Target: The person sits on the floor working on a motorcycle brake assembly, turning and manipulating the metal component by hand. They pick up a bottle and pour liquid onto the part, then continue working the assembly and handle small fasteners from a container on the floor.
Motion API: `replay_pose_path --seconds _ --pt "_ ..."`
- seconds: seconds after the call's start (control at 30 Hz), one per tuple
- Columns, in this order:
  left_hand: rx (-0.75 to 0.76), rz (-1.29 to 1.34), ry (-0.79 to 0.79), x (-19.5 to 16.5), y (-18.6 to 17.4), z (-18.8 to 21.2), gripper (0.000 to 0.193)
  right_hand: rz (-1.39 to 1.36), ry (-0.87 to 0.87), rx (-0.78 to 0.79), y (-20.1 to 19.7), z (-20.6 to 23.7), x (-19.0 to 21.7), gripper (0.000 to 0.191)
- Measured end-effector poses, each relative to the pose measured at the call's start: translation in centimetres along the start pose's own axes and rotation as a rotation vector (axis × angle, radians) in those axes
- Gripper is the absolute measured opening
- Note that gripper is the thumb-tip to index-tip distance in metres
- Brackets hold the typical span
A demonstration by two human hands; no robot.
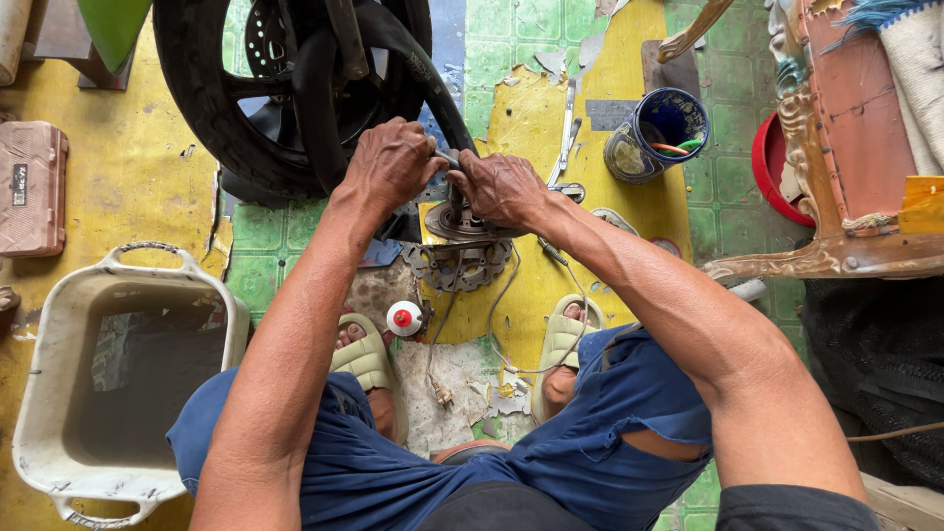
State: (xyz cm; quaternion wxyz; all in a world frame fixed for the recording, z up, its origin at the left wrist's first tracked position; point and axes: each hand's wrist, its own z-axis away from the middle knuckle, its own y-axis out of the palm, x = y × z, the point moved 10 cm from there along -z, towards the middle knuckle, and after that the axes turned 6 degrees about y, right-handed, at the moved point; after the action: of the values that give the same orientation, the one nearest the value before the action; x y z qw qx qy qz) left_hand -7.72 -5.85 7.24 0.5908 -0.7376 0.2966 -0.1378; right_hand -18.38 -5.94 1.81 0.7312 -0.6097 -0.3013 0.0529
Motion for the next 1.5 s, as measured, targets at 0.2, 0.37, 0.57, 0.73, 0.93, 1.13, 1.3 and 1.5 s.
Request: replay_pose_path --seconds 0.2,0.37,0.57,0.73,0.93,1.13,1.3,1.5 --pt "0.012 -0.011 -0.003 0.00 0.12 -0.14 0.033 0.016 0.006 0.005 -0.10 -0.02 0.04 0.040" --pt "0.006 -0.010 -0.006 0.06 0.08 -0.16 0.034 0.007 -0.006 -0.005 -0.36 0.01 0.15 0.040" --pt "0.003 -0.007 -0.001 0.01 0.24 -0.21 0.033 -0.003 -0.007 0.002 -0.28 0.12 0.06 0.040" --pt "-0.004 -0.012 0.008 0.03 0.21 -0.27 0.033 0.004 -0.001 0.003 -0.32 0.02 0.00 0.040" --pt "0.003 -0.007 -0.006 0.13 0.18 -0.23 0.033 0.003 -0.003 0.001 -0.45 0.08 0.06 0.040" --pt "0.005 -0.005 -0.006 -0.19 0.37 -0.02 0.032 -0.008 0.005 0.003 -0.16 0.33 -0.04 0.039" --pt "0.014 -0.026 -0.001 -0.17 0.42 -0.10 0.032 0.013 -0.004 -0.009 -0.19 0.34 0.02 0.039" --pt "0.014 -0.016 -0.008 -0.05 0.52 -0.03 0.032 -0.004 0.008 0.001 -0.20 0.23 -0.09 0.039"
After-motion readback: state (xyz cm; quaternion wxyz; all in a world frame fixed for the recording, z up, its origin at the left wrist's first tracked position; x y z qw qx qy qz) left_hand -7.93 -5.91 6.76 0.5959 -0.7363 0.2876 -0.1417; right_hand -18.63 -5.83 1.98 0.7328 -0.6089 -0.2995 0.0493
